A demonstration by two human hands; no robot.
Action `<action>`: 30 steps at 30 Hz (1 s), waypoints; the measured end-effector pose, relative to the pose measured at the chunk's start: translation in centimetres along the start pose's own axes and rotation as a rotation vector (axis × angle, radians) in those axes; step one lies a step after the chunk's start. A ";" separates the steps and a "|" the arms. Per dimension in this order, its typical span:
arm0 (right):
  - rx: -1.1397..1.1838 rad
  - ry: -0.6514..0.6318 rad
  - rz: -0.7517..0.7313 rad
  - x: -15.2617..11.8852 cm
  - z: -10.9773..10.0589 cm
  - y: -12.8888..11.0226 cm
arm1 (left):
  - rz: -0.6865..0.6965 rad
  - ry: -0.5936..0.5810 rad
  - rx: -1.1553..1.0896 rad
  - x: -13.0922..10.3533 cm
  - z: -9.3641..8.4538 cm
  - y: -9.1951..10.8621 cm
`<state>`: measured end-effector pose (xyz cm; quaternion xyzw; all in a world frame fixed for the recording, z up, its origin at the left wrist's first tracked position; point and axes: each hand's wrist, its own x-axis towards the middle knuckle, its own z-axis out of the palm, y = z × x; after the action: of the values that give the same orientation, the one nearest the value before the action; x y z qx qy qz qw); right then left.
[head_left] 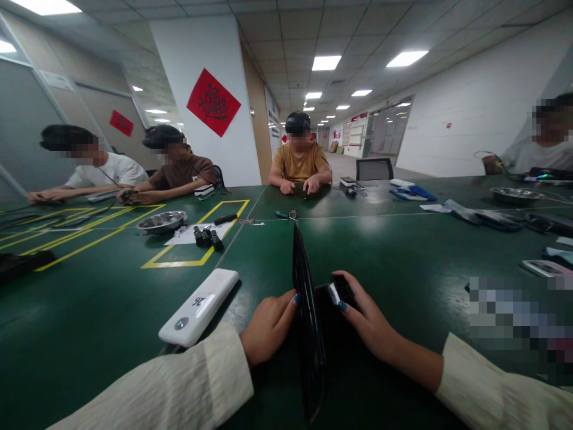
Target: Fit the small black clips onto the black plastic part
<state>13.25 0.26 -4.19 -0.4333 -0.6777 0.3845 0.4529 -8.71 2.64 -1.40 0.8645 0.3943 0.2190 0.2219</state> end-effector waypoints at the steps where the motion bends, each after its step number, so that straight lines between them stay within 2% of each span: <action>1: -0.003 -0.001 0.000 0.0 0.0 0.0 | 0.003 0.001 0.002 0.0 0.0 -0.1; 5: -0.013 0.005 0.003 0.1 -0.1 0.2 | -0.022 0.003 0.024 0.0 0.0 -0.3; 11: 0.008 0.012 0.016 0.2 0.0 0.2 | -0.144 -0.023 -0.014 0.2 -0.1 -0.1; 16: 0.012 0.018 0.030 0.2 0.0 0.0 | -0.132 0.050 -0.053 0.0 -0.3 0.7; 25: -0.057 -0.023 0.006 0.1 0.0 0.2 | -0.093 0.043 0.006 0.0 0.2 0.0; 30: -0.253 -0.080 -0.100 0.2 -0.7 0.2 | -0.126 0.058 0.080 -0.1 0.2 0.2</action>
<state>13.88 0.62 -4.13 -0.4372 -0.7589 0.2898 0.3859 -8.56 2.41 -1.48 0.8394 0.4627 0.2137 0.1891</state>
